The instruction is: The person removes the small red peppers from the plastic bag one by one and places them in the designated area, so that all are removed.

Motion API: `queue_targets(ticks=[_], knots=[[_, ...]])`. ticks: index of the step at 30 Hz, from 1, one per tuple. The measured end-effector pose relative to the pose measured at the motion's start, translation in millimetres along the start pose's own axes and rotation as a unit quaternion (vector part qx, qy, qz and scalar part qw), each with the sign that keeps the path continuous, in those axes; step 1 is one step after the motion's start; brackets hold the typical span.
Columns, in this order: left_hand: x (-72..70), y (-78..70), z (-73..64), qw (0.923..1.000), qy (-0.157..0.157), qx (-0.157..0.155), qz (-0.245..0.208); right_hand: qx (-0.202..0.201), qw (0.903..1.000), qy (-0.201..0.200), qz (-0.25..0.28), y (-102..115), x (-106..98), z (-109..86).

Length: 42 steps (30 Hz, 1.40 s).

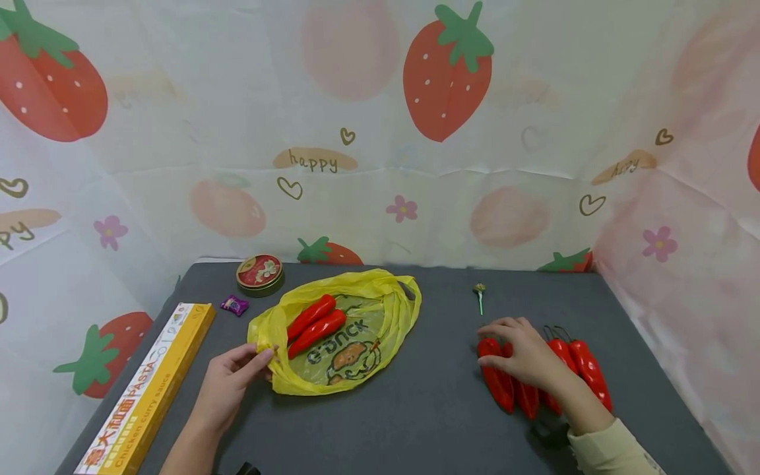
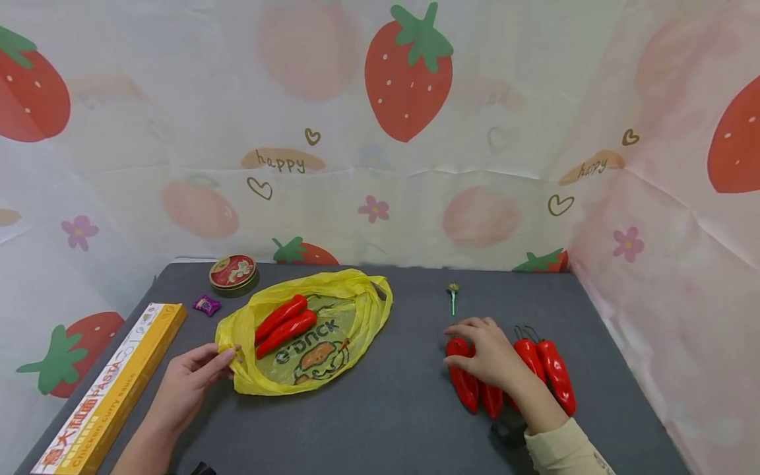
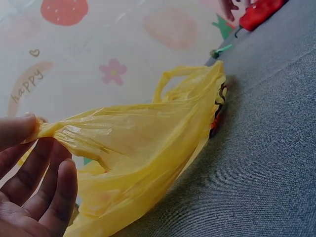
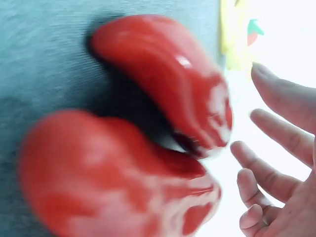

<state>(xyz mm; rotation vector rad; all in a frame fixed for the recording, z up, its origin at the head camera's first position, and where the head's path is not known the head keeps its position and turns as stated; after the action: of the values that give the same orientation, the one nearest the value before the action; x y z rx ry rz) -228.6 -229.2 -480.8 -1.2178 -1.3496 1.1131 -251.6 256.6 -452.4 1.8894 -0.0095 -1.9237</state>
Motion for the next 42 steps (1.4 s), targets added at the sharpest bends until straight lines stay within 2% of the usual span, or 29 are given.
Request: queue_targets(ticks=[4,10,16,27,36,42], knots=[[-0.4,0.1,0.2,1.0000,-0.003,0.002,0.002,0.000,0.9997,-0.013,0.019,8.9,-7.1,6.3],[-2.5,1.9,0.7,0.9999,-0.005,-0.003,0.009,-0.025,0.9978,-0.041,0.045,40.8,-17.6,27.2],[-3.6,1.7,0.4,1.0000,-0.007,0.002,0.005,-0.049,0.9941,-0.038,0.089,69.9,-18.9,49.3],[-1.2,-0.4,1.5,0.9999,-0.001,0.011,-0.005,-0.088,0.9853,0.020,0.145,114.7,-3.9,93.2],[-2.9,-1.0,0.7,0.9998,-0.003,0.010,-0.014,-0.122,0.9704,0.085,0.190,156.6,13.3,132.4],[-1.8,-2.5,-0.4,0.9999,0.005,0.009,-0.007,-0.120,0.9597,0.123,0.223,174.3,34.9,151.0]])
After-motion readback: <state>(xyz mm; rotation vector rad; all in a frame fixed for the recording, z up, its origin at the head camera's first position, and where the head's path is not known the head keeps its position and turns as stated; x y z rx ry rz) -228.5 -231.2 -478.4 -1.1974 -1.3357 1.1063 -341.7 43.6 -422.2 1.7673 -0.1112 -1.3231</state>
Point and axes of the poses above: each hand's wrist, its own z-axis towards the middle knuckle, its own x-axis out of the palm, y = z × x, the point moved 8 cm from there along z, towards the middle knuckle, and after that the axes turned 10 degrees about -z, right-handed, at the moved point
